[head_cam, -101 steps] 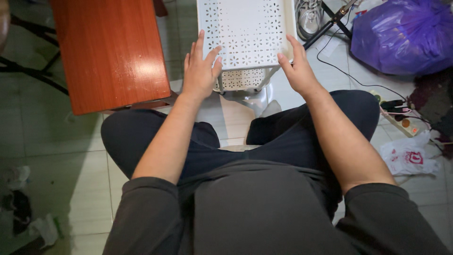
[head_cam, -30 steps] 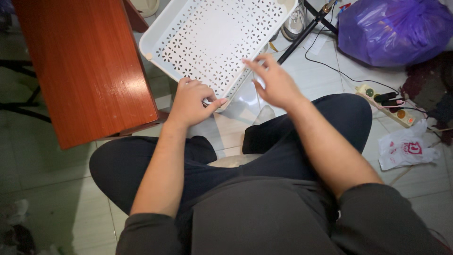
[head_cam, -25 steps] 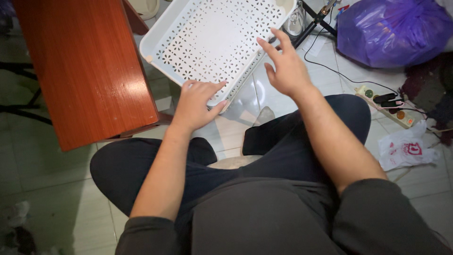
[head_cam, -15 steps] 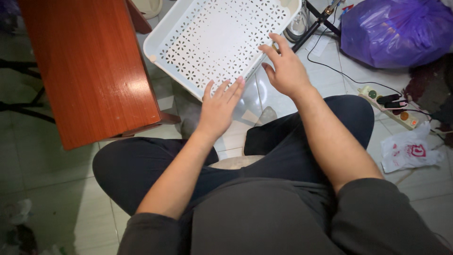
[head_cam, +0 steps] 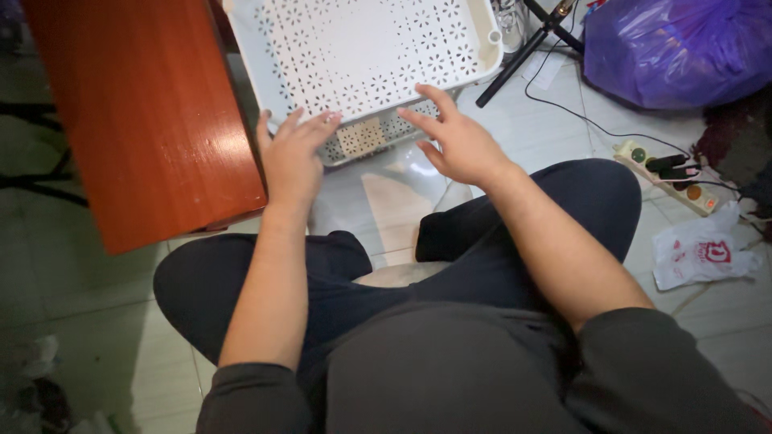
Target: The person assembles a two-tier white plastic storage rack by inserting four vertical poles into the bottom tray, placing the top tray over the poles, and securing the structure. The person then disassembles the rack by removing the top tray and poles, then reassembles it again.
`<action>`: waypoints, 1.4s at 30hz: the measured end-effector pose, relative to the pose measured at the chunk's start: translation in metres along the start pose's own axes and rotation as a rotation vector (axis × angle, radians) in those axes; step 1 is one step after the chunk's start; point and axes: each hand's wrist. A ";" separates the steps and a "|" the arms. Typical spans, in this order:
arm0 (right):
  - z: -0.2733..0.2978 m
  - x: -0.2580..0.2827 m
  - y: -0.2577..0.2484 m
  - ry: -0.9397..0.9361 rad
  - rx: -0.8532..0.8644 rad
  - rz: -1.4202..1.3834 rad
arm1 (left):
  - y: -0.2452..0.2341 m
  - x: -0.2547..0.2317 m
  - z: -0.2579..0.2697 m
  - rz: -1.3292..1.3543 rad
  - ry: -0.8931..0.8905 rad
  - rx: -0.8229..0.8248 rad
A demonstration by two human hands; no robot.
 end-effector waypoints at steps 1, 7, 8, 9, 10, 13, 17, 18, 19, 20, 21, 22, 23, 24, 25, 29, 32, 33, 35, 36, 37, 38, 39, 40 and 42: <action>0.000 0.003 0.001 0.002 0.020 -0.021 | 0.000 0.003 0.000 -0.014 -0.012 -0.016; 0.000 -0.009 -0.008 0.064 -0.095 -0.091 | 0.017 -0.007 0.002 -0.110 -0.016 -0.118; -0.001 -0.014 -0.009 0.147 -0.101 -0.107 | 0.022 -0.014 0.003 -0.105 -0.012 -0.117; -0.001 -0.020 -0.012 0.126 -0.187 -0.094 | 0.027 -0.022 0.004 -0.100 -0.008 -0.116; 0.000 -0.028 -0.016 0.106 -0.274 -0.079 | 0.031 -0.029 0.006 -0.092 0.023 -0.103; 0.000 -0.049 -0.023 0.084 -0.418 -0.002 | 0.044 -0.053 0.007 -0.066 0.083 -0.051; 0.001 -0.067 -0.024 0.111 -0.448 0.050 | 0.058 -0.069 0.003 -0.060 0.058 0.058; 0.000 -0.068 -0.023 0.117 -0.447 0.047 | 0.060 -0.069 0.002 -0.067 0.045 0.087; 0.000 -0.069 -0.022 0.124 -0.445 0.043 | 0.062 -0.068 0.001 -0.075 0.037 0.101; 0.001 -0.069 -0.020 0.132 -0.442 0.040 | 0.063 -0.064 0.001 -0.083 0.027 0.117; 0.001 -0.068 -0.020 0.157 -0.413 0.011 | 0.063 -0.061 0.001 -0.090 0.018 0.133; 0.001 -0.067 -0.020 0.183 -0.385 -0.019 | 0.063 -0.057 0.000 -0.090 0.010 0.139; 0.001 -0.065 -0.020 0.208 -0.357 -0.048 | 0.062 -0.053 0.000 -0.089 0.001 0.146; 0.000 -0.062 -0.019 0.184 -0.353 -0.045 | 0.061 -0.048 -0.001 -0.089 -0.007 0.152; 0.000 -0.059 -0.018 0.160 -0.349 -0.042 | 0.059 -0.042 -0.002 -0.100 -0.014 0.150; 0.002 -0.039 -0.014 0.094 -0.299 -0.048 | 0.046 -0.025 -0.004 -0.099 -0.080 0.141; 0.002 -0.022 -0.007 0.084 -0.200 -0.077 | 0.038 -0.013 -0.004 -0.069 -0.163 0.142; 0.002 -0.016 -0.004 0.060 -0.177 -0.085 | 0.037 -0.009 -0.004 -0.060 -0.192 0.142; 0.003 -0.004 0.003 0.012 -0.133 -0.101 | 0.033 0.001 -0.004 -0.064 -0.227 0.111; 0.005 0.003 0.006 -0.019 -0.118 -0.110 | 0.032 0.005 -0.003 -0.065 -0.246 0.096; 0.007 0.008 0.009 -0.050 -0.103 -0.119 | 0.031 0.008 -0.003 -0.038 -0.269 0.076; 0.008 0.013 0.012 -0.083 -0.088 -0.129 | 0.030 0.011 -0.002 -0.012 -0.294 0.057; 0.007 0.017 0.014 -0.093 -0.053 -0.126 | 0.029 0.014 -0.001 0.013 -0.319 0.037; 0.007 0.020 0.017 -0.105 -0.018 -0.121 | 0.029 0.016 0.000 0.028 -0.341 0.022; 0.007 0.021 0.017 -0.126 0.026 -0.127 | 0.028 0.017 0.000 0.055 -0.385 -0.009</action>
Point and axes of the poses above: each hand's wrist, its own z-axis away from the middle knuckle, its own y-axis out of the palm, x = y × z, and after that the axes turned 11 degrees about y, right-handed
